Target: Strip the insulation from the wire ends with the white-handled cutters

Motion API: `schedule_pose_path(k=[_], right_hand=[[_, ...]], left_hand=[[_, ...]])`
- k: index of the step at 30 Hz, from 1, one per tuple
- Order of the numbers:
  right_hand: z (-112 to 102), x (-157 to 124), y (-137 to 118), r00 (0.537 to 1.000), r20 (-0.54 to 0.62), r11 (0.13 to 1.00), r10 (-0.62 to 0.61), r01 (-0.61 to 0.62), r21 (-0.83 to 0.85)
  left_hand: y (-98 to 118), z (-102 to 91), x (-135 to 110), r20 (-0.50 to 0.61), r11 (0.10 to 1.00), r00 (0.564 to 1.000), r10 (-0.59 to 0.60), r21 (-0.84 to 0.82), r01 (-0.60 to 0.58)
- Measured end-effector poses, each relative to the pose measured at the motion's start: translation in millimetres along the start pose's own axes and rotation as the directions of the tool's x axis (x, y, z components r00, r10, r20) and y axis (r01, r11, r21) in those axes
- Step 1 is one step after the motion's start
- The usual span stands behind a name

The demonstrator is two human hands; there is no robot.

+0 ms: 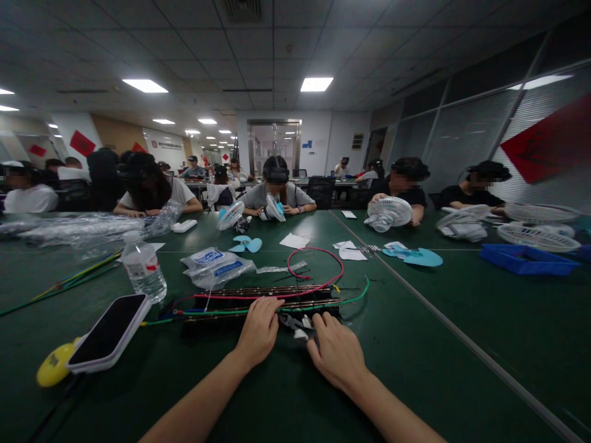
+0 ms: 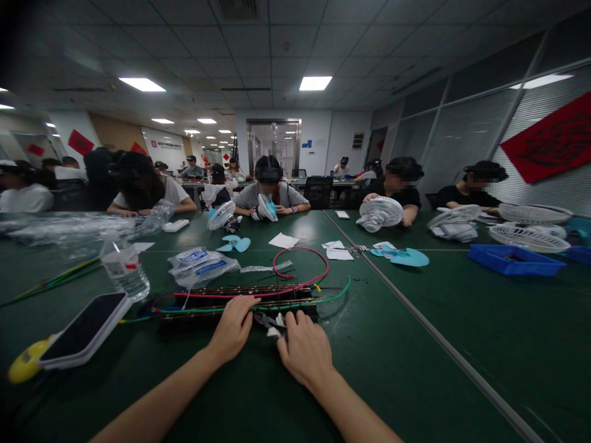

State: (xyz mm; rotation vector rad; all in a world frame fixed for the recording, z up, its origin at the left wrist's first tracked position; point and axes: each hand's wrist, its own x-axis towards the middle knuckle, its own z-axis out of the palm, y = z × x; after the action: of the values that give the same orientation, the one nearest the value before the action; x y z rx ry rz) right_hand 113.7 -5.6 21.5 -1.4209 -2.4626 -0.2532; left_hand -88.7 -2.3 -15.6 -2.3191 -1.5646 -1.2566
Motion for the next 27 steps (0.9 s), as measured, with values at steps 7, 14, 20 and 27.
schedule_pose_path(k=[7, 14, 20, 27], right_hand=[[-4, 7, -1, 0.998, -0.009, 0.998, 0.057, -0.057, -0.033], [-2, 9, -5, 0.999, -0.025, 0.999, 0.037, -0.038, -0.036], [5, 9, -5, 0.997, -0.066, 0.999, 0.041, -0.043, -0.032], [10, 9, -5, 0.996, -0.069, 0.998, 0.05, -0.052, -0.031]], left_hand=[[-1, 1.1, 0, 0.024, 1.0, 1.0, -0.01, 0.007, 0.01], [-2, 1.7, -2, 0.024, 1.0, 1.0, -0.006, 0.008, 0.006], [0, 1.6, -1, 0.027, 1.0, 1.0, 0.002, 0.011, -0.003], [0, 0.6, 0, 0.024, 1.0, 1.0, 0.011, 0.011, -0.011]])
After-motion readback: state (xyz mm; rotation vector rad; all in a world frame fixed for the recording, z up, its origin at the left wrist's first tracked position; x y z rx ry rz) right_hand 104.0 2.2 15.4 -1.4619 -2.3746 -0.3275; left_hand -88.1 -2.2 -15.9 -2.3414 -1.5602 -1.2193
